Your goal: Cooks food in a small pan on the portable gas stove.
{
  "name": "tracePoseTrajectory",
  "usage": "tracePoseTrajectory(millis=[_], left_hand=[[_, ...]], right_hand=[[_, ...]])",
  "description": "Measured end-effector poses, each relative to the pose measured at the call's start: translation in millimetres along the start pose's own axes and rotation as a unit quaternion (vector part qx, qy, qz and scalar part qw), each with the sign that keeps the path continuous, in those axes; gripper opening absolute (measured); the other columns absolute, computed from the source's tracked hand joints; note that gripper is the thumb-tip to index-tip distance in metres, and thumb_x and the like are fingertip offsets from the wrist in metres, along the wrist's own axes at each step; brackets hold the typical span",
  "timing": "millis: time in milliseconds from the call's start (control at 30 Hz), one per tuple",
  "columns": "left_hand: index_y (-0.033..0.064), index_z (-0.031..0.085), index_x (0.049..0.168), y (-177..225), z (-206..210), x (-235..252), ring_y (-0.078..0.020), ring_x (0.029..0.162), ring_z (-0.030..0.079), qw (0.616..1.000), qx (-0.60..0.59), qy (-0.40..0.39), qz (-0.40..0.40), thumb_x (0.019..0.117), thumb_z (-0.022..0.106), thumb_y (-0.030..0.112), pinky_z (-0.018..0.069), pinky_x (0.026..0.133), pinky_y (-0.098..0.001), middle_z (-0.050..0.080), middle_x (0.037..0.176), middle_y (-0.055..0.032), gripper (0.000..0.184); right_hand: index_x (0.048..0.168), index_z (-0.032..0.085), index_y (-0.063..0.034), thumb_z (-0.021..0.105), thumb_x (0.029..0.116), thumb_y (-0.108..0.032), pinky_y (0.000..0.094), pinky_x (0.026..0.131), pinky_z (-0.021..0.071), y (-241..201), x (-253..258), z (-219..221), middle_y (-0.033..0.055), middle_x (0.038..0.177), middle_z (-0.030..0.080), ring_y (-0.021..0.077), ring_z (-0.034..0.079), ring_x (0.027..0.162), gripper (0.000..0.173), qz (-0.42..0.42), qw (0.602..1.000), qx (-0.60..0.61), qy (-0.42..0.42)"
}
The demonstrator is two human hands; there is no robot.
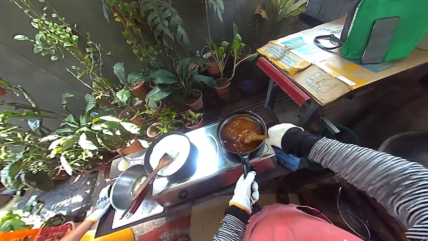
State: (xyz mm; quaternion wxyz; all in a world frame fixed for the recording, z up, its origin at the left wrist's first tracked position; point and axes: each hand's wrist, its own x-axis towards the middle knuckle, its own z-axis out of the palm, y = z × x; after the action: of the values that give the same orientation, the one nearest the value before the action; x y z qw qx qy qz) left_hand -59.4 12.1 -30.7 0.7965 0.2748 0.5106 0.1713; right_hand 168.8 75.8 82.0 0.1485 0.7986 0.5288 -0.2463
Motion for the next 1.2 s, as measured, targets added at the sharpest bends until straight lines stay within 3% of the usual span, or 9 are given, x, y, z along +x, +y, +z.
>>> tracePoseTrajectory(millis=[167,367,500,567,700,833,933,1100,1200], left_hand=[[0.0090,0.053,0.131,-0.3,-1.9,0.6,-0.0111,0.040,0.047,1.000,-0.006,-0.003,-0.001,0.1079,0.053,0.032,0.0412,0.035,-0.0229,0.049,0.060,-0.0030,0.032],[0.0090,0.053,0.130,-1.1,-1.3,-1.8,-0.0102,0.040,0.047,1.000,-0.022,-0.009,0.002,0.1075,0.053,0.030,0.0415,0.035,-0.0223,0.048,0.060,-0.0019,0.031],[0.0097,0.053,0.131,-1.6,-1.1,-1.2,-0.0101,0.041,0.047,1.000,-0.021,-0.006,0.000,0.1073,0.053,0.031,0.0418,0.035,-0.0222,0.048,0.061,-0.0018,0.032],[0.0098,0.053,0.130,-0.8,0.0,-1.1,-0.0099,0.040,0.047,1.000,-0.011,0.000,-0.005,0.1073,0.053,0.031,0.0417,0.035,-0.0221,0.048,0.061,-0.0019,0.031],[0.0085,0.053,0.132,0.3,-0.6,-0.9,-0.0105,0.040,0.047,1.000,-0.018,-0.004,-0.004,0.1078,0.053,0.031,0.0410,0.035,-0.0223,0.049,0.060,-0.0028,0.033],[0.0089,0.053,0.131,-0.4,-1.7,1.0,-0.0106,0.040,0.047,1.000,-0.019,-0.007,-0.007,0.1073,0.054,0.031,0.0411,0.035,-0.0224,0.048,0.060,-0.0027,0.032],[0.0089,0.053,0.132,-1.5,-2.5,0.9,-0.0109,0.040,0.047,1.000,-0.017,-0.011,0.000,0.1073,0.054,0.031,0.0414,0.035,-0.0227,0.048,0.061,-0.0028,0.033],[0.0089,0.053,0.131,-1.6,-1.4,1.1,-0.0110,0.040,0.046,1.000,-0.015,-0.007,-0.001,0.1074,0.053,0.031,0.0406,0.034,-0.0231,0.047,0.059,-0.0025,0.032],[0.0090,0.052,0.131,-1.5,-2.0,1.6,-0.0109,0.040,0.046,1.000,-0.012,-0.012,0.003,0.1081,0.052,0.031,0.0408,0.035,-0.0230,0.047,0.060,-0.0024,0.032]], right_hand=[[0.102,0.073,-0.0015,0.065,0.0974,-0.043,0.0658,0.089,0.0529,-28.8,28.0,-15.7,0.0219,0.110,0.072,0.0406,0.069,0.109,0.043,0.003,0.998,0.020,0.059],[0.104,0.070,0.0009,0.065,0.0936,-0.006,0.0623,0.082,0.0567,-66.3,20.1,-49.5,0.0228,0.108,0.071,0.0414,0.069,0.106,0.013,-0.037,0.993,-0.054,0.095],[0.108,0.070,0.0006,0.062,0.0960,-0.006,0.0648,0.081,0.0561,-83.8,30.3,-39.7,0.0244,0.112,0.070,0.0438,0.069,0.107,0.016,-0.052,0.993,-0.061,0.086],[0.119,0.068,-0.0019,0.058,0.0985,-0.005,0.0664,0.085,0.0549,-81.5,33.2,-26.1,0.0255,0.117,0.068,0.0453,0.067,0.111,0.023,-0.079,0.992,-0.061,0.081],[0.136,0.060,-0.0069,0.055,0.1002,-0.002,0.0650,0.086,0.0559,-56.6,10.7,-0.6,0.0265,0.124,0.064,0.0470,0.066,0.110,0.036,-0.127,0.987,-0.082,0.056],[0.145,0.053,-0.0133,0.053,0.1020,-0.003,0.0654,0.086,0.0552,-26.7,-28.9,7.1,0.0265,0.129,0.062,0.0484,0.065,0.111,0.045,-0.099,0.989,-0.106,0.014],[0.144,0.057,-0.0204,0.060,0.0994,-0.007,0.0631,0.081,0.0570,-1.2,-39.8,-1.5,0.0231,0.128,0.062,0.0452,0.067,0.105,0.046,-0.077,0.989,-0.127,0.027],[0.134,0.062,-0.0139,0.058,0.1002,-0.007,0.0588,0.078,0.0582,10.5,-59.5,-10.0,0.0221,0.121,0.064,0.0420,0.068,0.102,0.034,-0.060,0.985,-0.157,0.020],[0.136,0.060,-0.0122,0.055,0.1005,-0.007,0.0618,0.080,0.0573,1.4,-55.0,0.7,0.0237,0.122,0.064,0.0442,0.067,0.105,0.036,-0.058,0.989,-0.138,0.008]])
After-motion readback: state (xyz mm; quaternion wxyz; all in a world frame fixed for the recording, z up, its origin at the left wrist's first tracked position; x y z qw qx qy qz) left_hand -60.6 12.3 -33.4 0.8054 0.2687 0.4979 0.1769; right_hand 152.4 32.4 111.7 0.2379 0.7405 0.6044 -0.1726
